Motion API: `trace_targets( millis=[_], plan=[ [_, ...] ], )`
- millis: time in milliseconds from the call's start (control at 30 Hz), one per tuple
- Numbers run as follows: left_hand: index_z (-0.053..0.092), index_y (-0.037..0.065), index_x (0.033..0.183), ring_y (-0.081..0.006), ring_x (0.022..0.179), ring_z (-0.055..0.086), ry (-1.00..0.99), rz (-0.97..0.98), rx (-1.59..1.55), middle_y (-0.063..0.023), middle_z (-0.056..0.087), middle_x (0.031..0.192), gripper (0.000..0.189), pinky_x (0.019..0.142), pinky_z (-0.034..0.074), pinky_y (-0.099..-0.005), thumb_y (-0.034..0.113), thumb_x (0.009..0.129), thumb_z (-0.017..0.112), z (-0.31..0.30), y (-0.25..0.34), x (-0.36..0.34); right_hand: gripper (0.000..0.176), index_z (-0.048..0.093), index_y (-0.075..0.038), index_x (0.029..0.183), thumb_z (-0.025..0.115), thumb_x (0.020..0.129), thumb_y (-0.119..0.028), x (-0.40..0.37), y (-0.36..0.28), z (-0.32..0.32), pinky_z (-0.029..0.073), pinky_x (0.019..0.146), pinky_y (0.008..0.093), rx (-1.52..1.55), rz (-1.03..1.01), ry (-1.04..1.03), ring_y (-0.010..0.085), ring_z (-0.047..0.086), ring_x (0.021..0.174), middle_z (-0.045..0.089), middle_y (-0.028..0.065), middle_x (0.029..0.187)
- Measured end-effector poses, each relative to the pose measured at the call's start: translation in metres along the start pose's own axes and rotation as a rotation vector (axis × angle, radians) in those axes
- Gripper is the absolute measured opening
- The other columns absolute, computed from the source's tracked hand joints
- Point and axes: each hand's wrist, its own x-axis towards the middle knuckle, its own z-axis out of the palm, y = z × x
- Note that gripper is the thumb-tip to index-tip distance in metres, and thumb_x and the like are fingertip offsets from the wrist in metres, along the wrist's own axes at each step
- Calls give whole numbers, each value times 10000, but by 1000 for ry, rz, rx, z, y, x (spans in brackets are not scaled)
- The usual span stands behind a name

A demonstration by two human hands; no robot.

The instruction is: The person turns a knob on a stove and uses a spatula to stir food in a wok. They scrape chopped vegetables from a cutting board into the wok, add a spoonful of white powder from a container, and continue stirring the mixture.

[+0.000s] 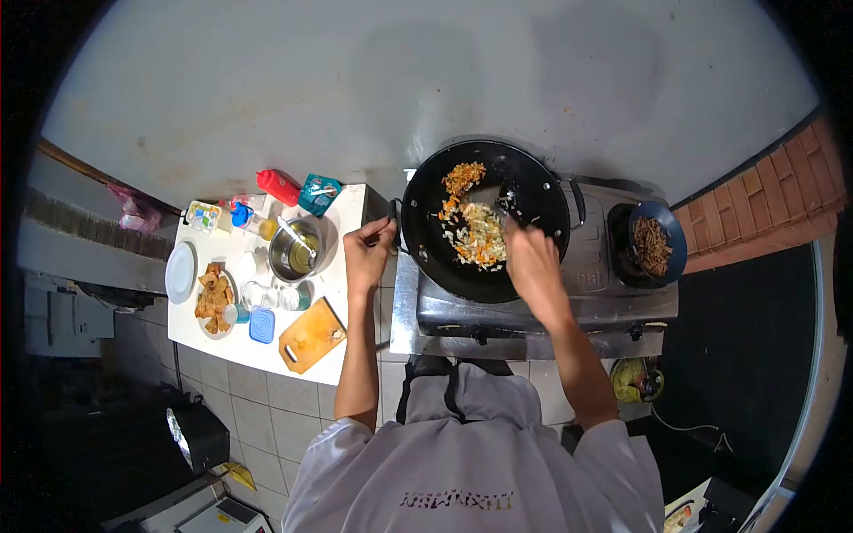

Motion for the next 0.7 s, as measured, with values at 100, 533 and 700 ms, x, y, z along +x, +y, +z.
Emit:
trace_targets(
  millis=[100, 533, 700],
  plan=[
    [666, -86, 1016, -44, 635, 517, 1, -39, -51, -23, 631, 719, 234, 578, 432, -202, 89, 860, 675, 0, -2, -1, 273, 609, -6, 1126, 549, 865, -56, -29, -3, -20, 488, 640, 488, 20, -36, -61, 434, 608, 711, 607, 257, 762],
    [668, -82, 996, -36, 565, 475, 27, -59, -93, 3, 601, 685, 237, 509, 394, -199, 109, 857, 686, 4, 4, -3, 238, 618, 10, 1075, 572, 853, -63, -18, 18, -34, 479, 660, 493, 56, -113, -68, 432, 608, 729, 613, 261, 776],
    [672, -80, 1004, -40, 609, 487, 65, -40, -61, 2, 613, 709, 246, 555, 403, -197, 115, 856, 691, 7, -7, -3, 260, 607, 3, 1112, 553, 866, -65, 14, 19, -13, 481, 673, 492, 79, -104, 76, 443, 598, 726, 605, 273, 804]
  ],
)
